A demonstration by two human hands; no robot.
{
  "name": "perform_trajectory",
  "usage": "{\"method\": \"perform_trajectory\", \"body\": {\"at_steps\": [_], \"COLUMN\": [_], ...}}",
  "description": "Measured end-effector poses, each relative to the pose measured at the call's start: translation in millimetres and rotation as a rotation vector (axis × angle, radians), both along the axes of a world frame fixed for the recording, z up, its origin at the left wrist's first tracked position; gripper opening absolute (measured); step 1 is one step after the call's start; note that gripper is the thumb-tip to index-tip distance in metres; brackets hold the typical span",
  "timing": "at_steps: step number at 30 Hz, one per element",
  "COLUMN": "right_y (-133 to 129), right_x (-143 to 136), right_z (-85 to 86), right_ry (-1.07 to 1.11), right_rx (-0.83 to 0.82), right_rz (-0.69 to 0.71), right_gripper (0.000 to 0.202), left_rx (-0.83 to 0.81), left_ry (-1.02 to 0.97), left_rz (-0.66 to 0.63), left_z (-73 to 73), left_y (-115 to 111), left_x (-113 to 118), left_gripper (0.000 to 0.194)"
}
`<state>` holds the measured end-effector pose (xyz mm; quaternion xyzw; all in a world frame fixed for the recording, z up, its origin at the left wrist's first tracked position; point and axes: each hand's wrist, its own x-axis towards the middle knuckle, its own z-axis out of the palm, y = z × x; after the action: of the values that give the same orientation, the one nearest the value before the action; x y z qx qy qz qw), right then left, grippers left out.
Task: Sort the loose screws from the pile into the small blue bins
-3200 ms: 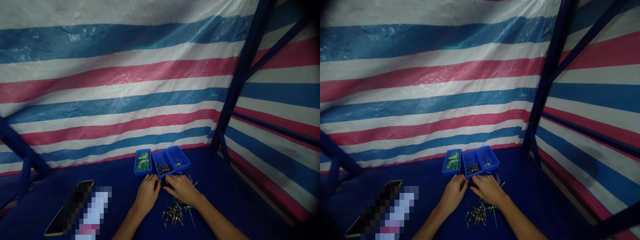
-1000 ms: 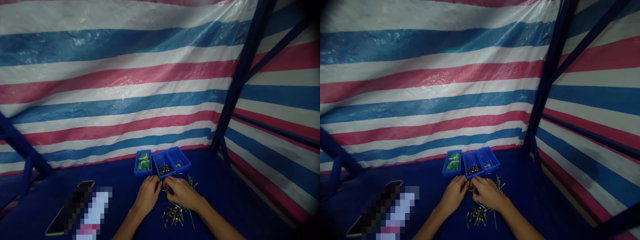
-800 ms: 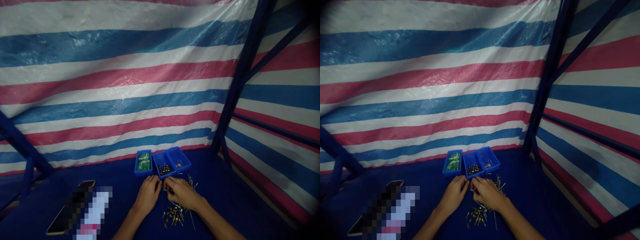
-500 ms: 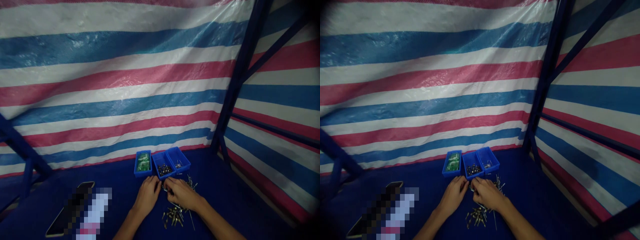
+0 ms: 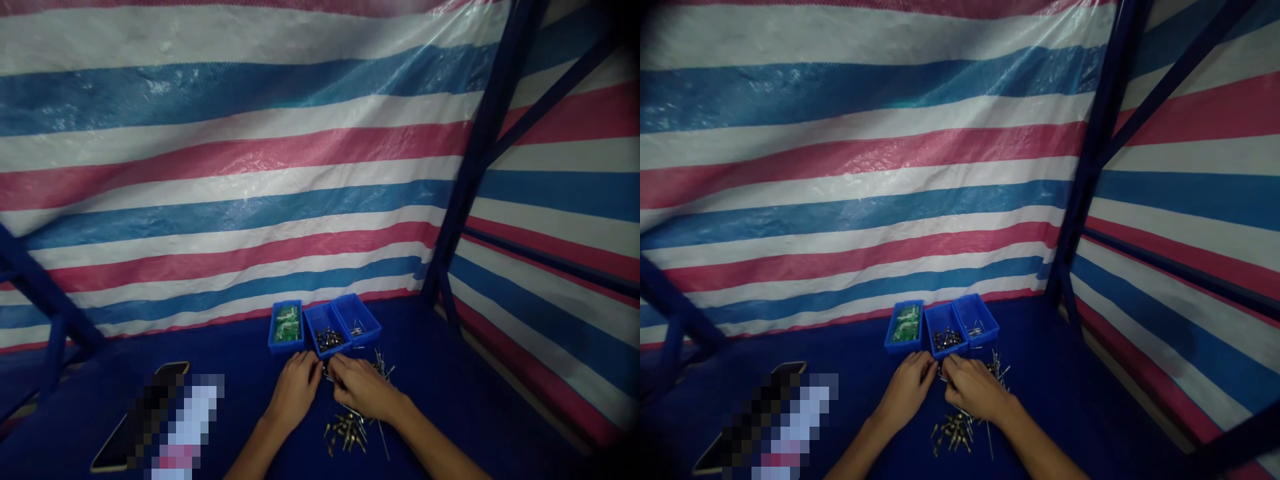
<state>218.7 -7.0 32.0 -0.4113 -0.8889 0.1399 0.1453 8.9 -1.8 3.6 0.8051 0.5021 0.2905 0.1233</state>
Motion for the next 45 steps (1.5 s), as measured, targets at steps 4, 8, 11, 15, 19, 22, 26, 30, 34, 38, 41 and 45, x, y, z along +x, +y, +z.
{"method": "perform_trajectory", "body": {"at_steps": [4,8,11,15,19,22,26,30,34,38,41,45], "right_y": [-0.1,-0.2,-0.5,-0.9,-1.0,-0.6,0.7,1.8,2.1,2.3,2.3,2.4], "right_x": [1.2,2.5,2.4,1.7,1.6,1.9,2.2,3.1,3.9,3.7,3.4,4.0], "right_z": [0.3,0.8,1.0,1.9,4.8,5.8,3.5,2.6,3.0,2.1,1.6,1.6], "right_ry": [0.003,0.013,0.025,0.023,0.011,0.005,0.003,0.009,0.014,0.034,0.051,0.069], "right_rx": [0.013,0.008,0.011,0.028,0.035,0.043,0.079,0.097,0.102,0.108,0.106,0.106], "right_rz": [0.003,0.013,0.014,-0.006,-0.016,-0.013,-0.012,-0.002,-0.010,-0.004,-0.003,-0.004], "right_gripper": [0.017,0.016,0.018,0.017,0.016,0.016,0.014,0.013,0.015,0.017,0.018,0.019], "left_rx": [0.016,0.015,0.011,0.013,0.007,0.003,0.008,-0.001,0.005,0.008,0.009,0.000], "left_ry": [-0.001,0.002,0.007,0.003,0.017,0.021,0.022,0.021,0.025,0.025,0.026,0.029], "left_rz": [0.001,0.001,0.001,0.004,0.007,0.003,0.001,0.002,0.005,0.000,-0.003,0.004], "left_z": [0.4,-0.7,-2.4,-3.2,-1.3,-0.2,-0.7,-0.2,0.7,0.3,-0.3,-0.4], "left_y": [-0.4,-0.2,0.5,0.9,0.4,0.5,1.3,0.7,-0.2,0.1,0.6,0.9], "left_x": [0.0,-0.2,-0.5,-0.5,0.3,0.5,0.1,0.1,0.2,0.1,-0.2,-0.4], "left_gripper": [0.025,0.025,0.024,0.024,0.025,0.024,0.023,0.024,0.024,0.024,0.023,0.023]}}
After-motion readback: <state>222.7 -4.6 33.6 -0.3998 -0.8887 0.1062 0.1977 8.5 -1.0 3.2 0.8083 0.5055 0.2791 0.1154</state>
